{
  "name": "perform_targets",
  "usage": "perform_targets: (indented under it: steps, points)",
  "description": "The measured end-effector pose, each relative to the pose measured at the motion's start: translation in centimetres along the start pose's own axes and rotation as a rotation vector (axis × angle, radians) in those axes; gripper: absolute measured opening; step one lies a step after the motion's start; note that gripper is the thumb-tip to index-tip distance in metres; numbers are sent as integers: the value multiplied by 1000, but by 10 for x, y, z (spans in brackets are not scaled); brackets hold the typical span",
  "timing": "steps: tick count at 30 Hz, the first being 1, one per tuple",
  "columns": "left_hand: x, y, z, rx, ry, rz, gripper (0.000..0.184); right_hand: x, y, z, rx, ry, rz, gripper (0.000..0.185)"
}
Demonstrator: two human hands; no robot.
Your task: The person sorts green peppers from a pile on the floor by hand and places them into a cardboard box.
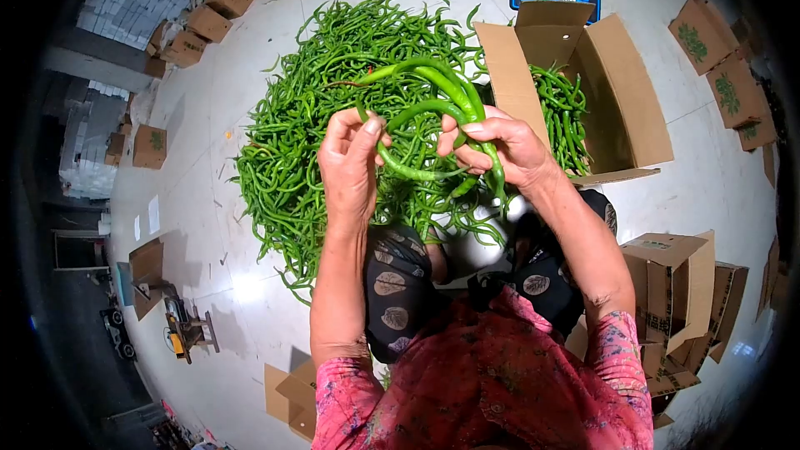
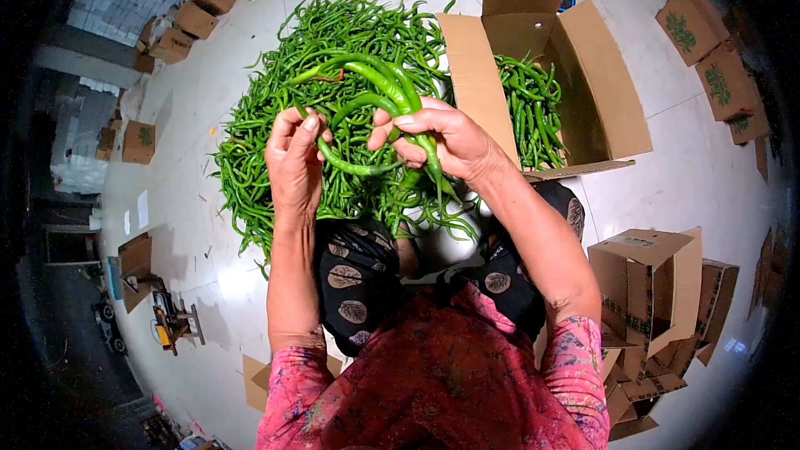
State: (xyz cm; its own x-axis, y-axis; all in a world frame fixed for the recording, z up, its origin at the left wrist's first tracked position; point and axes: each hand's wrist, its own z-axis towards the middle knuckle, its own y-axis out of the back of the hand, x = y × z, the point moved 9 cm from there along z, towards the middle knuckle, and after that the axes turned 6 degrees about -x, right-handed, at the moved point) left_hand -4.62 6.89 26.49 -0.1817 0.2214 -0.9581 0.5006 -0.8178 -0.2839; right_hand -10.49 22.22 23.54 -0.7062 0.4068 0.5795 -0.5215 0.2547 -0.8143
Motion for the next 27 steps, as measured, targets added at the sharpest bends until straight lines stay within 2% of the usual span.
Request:
perform_targets:
  steps: [2,4,6,7,8,10,11,14,16,18,20,22,25,27]
  points:
    - [-10,-4,-5,-49,-58,183,17,-2,2,-1,-16,-10,-27,27]
    - [-12,-11,-9,26,-91,395,30,-5,0,-2,10,-38,-43,27]
    - [-10,-23,-10,132,-325,634,33,-7,-3,-4,11,-47,-41,26]
    - [2,-23,-10,179,-243,709,30,-7,-4,-5,14,-52,-34,25]
    - [10,-22,-11,187,-148,626,26,-8,-5,-6,18,-56,-26,25]
    - [9,-21,-11,199,-90,454,21,0,0,-5,-56,-25,-14,26]
    - [14,-15,-7,184,-26,456,18,6,4,-5,-94,-5,-7,27]
    - [28,-13,-9,176,294,83,13,20,29,-6,-297,136,-95,28]
    - [41,-22,-12,294,443,-121,13,17,31,-3,-318,111,-100,30]
    - [46,-33,-18,313,493,-111,15,8,26,-3,-300,64,-215,37]
    - [52,-43,-24,341,502,54,18,-2,22,3,-293,140,-206,40]
    - [57,-49,-26,350,501,80,20,-5,22,2,-335,107,-357,36]
    - [68,-38,-17,253,465,114,26,7,33,-2,-426,165,-294,32]
    - [63,-34,-10,151,466,-45,29,31,41,-11,-541,236,-310,29]
